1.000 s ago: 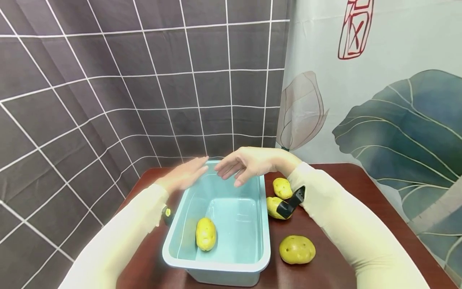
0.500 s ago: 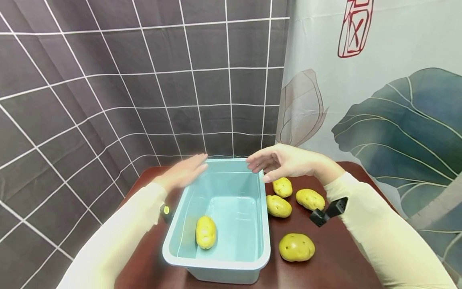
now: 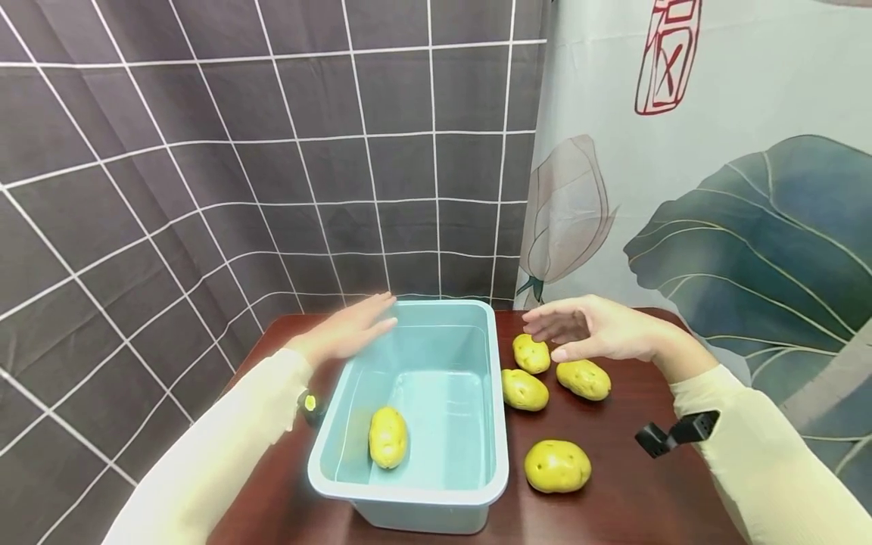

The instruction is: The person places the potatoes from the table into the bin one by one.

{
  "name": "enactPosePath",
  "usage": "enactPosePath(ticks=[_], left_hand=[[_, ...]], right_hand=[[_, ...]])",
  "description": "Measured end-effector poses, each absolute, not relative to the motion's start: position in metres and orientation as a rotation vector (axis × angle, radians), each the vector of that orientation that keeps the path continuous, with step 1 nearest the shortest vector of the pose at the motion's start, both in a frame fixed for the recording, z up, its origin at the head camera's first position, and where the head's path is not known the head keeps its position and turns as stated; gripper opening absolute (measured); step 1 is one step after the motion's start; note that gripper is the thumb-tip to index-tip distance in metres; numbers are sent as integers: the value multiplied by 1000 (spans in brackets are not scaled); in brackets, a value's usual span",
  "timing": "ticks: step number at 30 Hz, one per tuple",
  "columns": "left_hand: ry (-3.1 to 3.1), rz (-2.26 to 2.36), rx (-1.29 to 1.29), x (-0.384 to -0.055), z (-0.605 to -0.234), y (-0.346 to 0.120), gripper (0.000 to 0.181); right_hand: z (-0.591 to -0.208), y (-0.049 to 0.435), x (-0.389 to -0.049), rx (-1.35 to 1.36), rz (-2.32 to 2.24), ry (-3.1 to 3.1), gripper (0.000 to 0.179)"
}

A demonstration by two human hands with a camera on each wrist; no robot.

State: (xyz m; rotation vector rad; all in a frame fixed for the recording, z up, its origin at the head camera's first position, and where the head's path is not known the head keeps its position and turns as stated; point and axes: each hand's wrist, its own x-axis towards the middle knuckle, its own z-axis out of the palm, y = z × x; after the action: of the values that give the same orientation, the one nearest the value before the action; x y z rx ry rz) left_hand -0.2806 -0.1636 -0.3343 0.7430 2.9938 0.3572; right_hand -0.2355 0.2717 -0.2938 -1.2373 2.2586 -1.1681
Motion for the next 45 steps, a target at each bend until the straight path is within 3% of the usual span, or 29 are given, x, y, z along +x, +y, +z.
enactPosePath(ticks=[34, 45], left_hand=[[3060, 202, 737, -281, -348, -157, 70], [3055, 235, 717, -279, -346, -157, 70]], right_hand=[[-378, 301, -226, -1062, -1274, 1971, 57], [-407, 303, -221, -844, -1232, 1912, 66]])
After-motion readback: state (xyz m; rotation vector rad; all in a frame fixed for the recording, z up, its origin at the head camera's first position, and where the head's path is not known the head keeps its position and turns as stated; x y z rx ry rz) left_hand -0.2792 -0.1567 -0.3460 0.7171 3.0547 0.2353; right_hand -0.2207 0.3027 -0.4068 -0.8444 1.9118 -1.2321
